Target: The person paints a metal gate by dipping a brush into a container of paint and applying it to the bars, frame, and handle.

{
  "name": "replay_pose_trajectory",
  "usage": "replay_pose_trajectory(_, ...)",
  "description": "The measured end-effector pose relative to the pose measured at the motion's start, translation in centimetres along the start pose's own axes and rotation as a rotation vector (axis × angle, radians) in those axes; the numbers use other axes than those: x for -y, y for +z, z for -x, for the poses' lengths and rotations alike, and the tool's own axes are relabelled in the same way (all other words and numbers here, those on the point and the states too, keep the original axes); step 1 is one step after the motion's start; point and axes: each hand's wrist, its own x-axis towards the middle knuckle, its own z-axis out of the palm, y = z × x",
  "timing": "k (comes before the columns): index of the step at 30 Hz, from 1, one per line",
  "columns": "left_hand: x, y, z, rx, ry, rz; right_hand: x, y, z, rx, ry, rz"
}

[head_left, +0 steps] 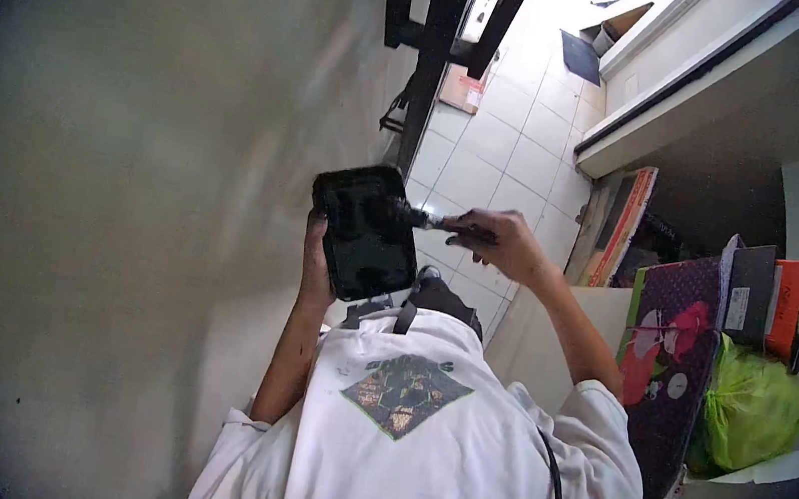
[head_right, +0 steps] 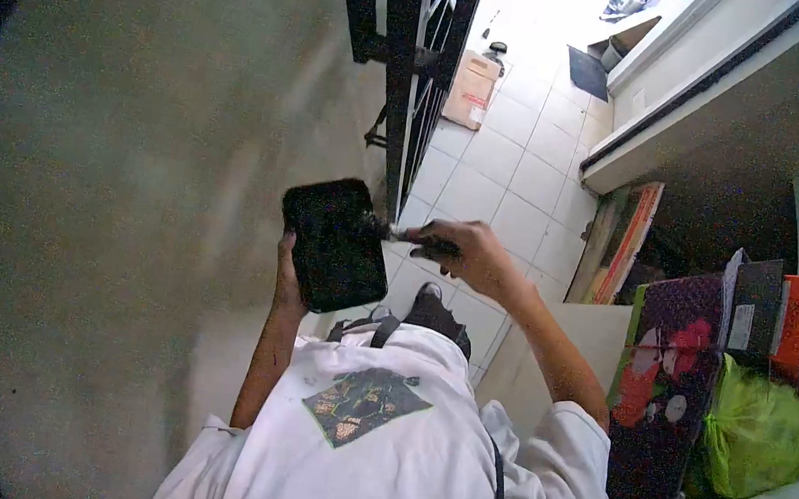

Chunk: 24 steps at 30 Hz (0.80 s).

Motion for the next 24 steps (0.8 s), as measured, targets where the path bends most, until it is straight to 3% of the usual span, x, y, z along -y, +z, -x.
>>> replay_pose_trajectory(2,-0.1,0.5,0.1,-0.011,-0.018,-0.022,0.2,-0.2,0.0,-0.023,-0.101,-0.011)
replay_pose_trajectory(5,0.2,0.2,-0.2,-0.09,-0.086,0.007,-0.1,-0.4,-0.1,0.003,-0.005,-0.038)
replay_pose_trajectory(9,0.1,1.9,-0.3,-0.11,-0.002,-0.009,-1.4,-1.2,-0.6,-0.013,-0.126,-0.018)
replay_pose_trajectory(14,0.6,3.0,-1.6,-0.085,0.062,-0.087,-3.8,-3.0,-1.2,0.001,-0.068,-0.046)
replay_pose_trajectory(18,0.7,6.1,-1.2,-0.112,-0.005,-0.08,-4.6,-4.1,-1.1,-0.038,-0.195,-0.107)
replay_pose_trajectory(21,2.2,6.5,-2.0,-0.101,-0.009,-0.075,-7.4,-5.3,-1.4,0.062,-0.038,-0.086)
replay_pose_trajectory(24,3.5,6.3,-2.6,-0.105,-0.003,-0.027,-6.1,-6.1,-0.9,0.061,-0.121,-0.181)
